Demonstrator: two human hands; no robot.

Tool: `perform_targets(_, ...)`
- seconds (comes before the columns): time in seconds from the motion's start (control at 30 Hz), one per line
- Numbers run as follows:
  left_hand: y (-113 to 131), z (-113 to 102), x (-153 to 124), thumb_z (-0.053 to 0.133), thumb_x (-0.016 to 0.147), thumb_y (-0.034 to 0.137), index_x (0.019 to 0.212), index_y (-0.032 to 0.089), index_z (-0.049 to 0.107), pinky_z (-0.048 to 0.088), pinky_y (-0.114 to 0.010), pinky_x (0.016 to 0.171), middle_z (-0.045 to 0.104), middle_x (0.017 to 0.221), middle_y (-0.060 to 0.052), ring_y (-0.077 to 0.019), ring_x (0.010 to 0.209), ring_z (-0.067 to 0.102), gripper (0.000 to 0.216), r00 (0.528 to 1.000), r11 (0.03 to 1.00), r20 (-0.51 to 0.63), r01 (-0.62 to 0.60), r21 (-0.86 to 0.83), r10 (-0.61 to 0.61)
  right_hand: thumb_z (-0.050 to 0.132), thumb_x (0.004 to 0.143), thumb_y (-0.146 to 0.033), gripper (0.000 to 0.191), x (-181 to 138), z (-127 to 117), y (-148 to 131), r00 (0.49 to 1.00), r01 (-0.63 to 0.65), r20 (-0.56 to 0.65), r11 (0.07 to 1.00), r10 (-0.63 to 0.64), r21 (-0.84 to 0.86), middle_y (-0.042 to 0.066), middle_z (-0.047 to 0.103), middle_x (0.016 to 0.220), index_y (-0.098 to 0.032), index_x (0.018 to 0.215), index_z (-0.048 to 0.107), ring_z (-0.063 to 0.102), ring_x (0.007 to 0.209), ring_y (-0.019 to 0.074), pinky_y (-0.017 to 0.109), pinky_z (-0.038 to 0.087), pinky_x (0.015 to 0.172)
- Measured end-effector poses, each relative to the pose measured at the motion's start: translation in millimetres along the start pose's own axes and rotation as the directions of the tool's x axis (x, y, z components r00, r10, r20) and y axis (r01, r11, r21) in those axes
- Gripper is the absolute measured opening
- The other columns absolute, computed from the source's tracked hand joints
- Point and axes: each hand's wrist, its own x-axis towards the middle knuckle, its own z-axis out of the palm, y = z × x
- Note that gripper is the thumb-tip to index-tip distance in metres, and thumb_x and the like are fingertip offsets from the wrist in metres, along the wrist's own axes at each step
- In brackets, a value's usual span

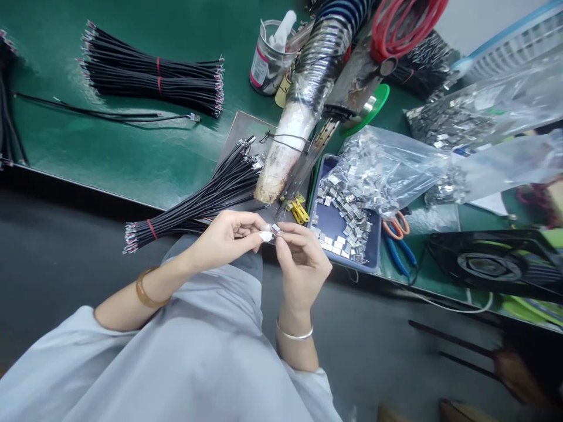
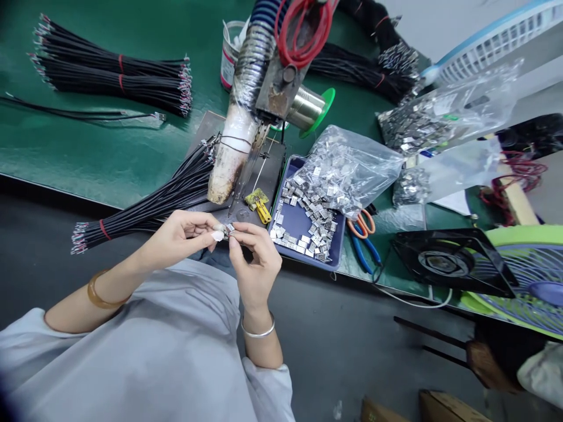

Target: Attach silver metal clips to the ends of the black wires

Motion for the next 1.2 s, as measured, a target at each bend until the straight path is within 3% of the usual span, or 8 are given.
perform_targets(0.2, -3, 5, 2, 0.071, 0.081, 0.020, 0.073, 0.013, 0.072, 0.052, -0.021, 0.064, 0.070, 0.070, -0.002, -0.0116, 0.064, 0.061, 0.011, 0.995, 0.998, -0.074, -0.065, -0.005, 0.064, 0.073, 0.090, -0.017, 0.010, 8, -8, -4, 0.998, 0.005, 0.054, 0.999, -0.008, 0.047, 0.002, 0.080, 0.094, -0.025, 0.087, 0.078, 0.077, 0.085, 0.0163, 0.027, 0.064, 0.070)
perform_targets(0.4, -5, 7, 2, 0.068, 0.081, 0.018, 0.071, 0.013, 0.071, 0.045, -0.019, 0.057, 0.066, 0.066, -0.001, -0.0096, 0.060, 0.055, 0.012, 0.992, 0.995, -0.089, -0.091, 0.050, 0.095, 0.074, 0.090, -0.015, 0.012, 11, -17, -5, 0.993, 0.055, 0.109, 0.997, -0.050, -0.046, 0.003, 0.080, 0.096, -0.026, 0.090, 0.079, 0.078, 0.090, 0.0176, 0.032, 0.066, 0.080)
perform_targets(0.63, -4, 8, 2, 0.066, 0.079, 0.019, 0.068, 0.013, 0.069, 0.037, -0.017, 0.051, 0.061, 0.064, 0.002, -0.0072, 0.056, 0.047, 0.013, 0.991, 0.984, -0.071, -0.107, 0.143, 0.118, 0.073, 0.089, -0.013, 0.014, 16, -25, -3, 0.981, 0.015, 0.192, 1.000, -0.016, 0.004, 0.002, 0.080, 0.096, -0.025, 0.088, 0.079, 0.078, 0.088, 0.0159, 0.026, 0.065, 0.074)
perform_targets(0.8, 0, 6, 0, 0.065, 0.081, 0.022, 0.070, 0.014, 0.065, 0.034, -0.018, 0.051, 0.055, 0.060, 0.003, -0.0069, 0.055, 0.044, 0.014, 0.999, 0.997, 0.002, -0.049, 0.066, 0.049, 0.070, 0.089, -0.012, 0.014, 11, -17, -5, 0.985, 0.081, 0.156, 0.997, -0.077, -0.017, 0.002, 0.079, 0.096, -0.024, 0.084, 0.074, 0.077, 0.088, 0.0172, 0.029, 0.065, 0.073)
perform_targets(0.93, 5, 2, 0, 0.070, 0.080, 0.027, 0.073, 0.015, 0.062, 0.035, -0.018, 0.048, 0.053, 0.054, 0.005, -0.0064, 0.048, 0.042, 0.016, 0.991, 0.987, 0.083, 0.113, -0.113, -0.104, 0.072, 0.088, -0.008, 0.017, 4, -8, -2, 0.954, 0.301, 0.037, 0.942, -0.299, -0.147, 0.002, 0.080, 0.100, -0.025, 0.092, 0.075, 0.077, 0.091, 0.0168, 0.031, 0.065, 0.082)
perform_targets(1.13, 2, 6, 7, 0.081, 0.066, 0.029, 0.070, 0.012, 0.071, 0.038, -0.020, 0.054, 0.060, 0.061, 0.002, -0.0077, 0.055, 0.048, 0.020, 0.989, 0.972, -0.053, 0.124, -0.200, -0.137, 0.064, 0.097, -0.009, 0.022, -1, -7, 4, 0.894, 0.390, -0.145, 0.895, -0.424, -0.216, 0.003, 0.081, 0.102, -0.024, 0.109, 0.074, 0.079, 0.095, 0.0185, 0.033, 0.066, 0.082)
perform_targets(1.2, -1, 9, 9, 0.078, 0.065, 0.026, 0.068, 0.012, 0.071, 0.038, -0.021, 0.055, 0.059, 0.061, 0.001, -0.0078, 0.056, 0.047, 0.016, 0.989, 0.975, -0.088, 0.098, -0.201, -0.117, 0.064, 0.097, -0.009, 0.021, -3, -7, 5, 0.880, 0.424, -0.137, 0.881, -0.456, -0.208, 0.004, 0.081, 0.101, -0.023, 0.110, 0.073, 0.079, 0.093, 0.0183, 0.032, 0.066, 0.080)
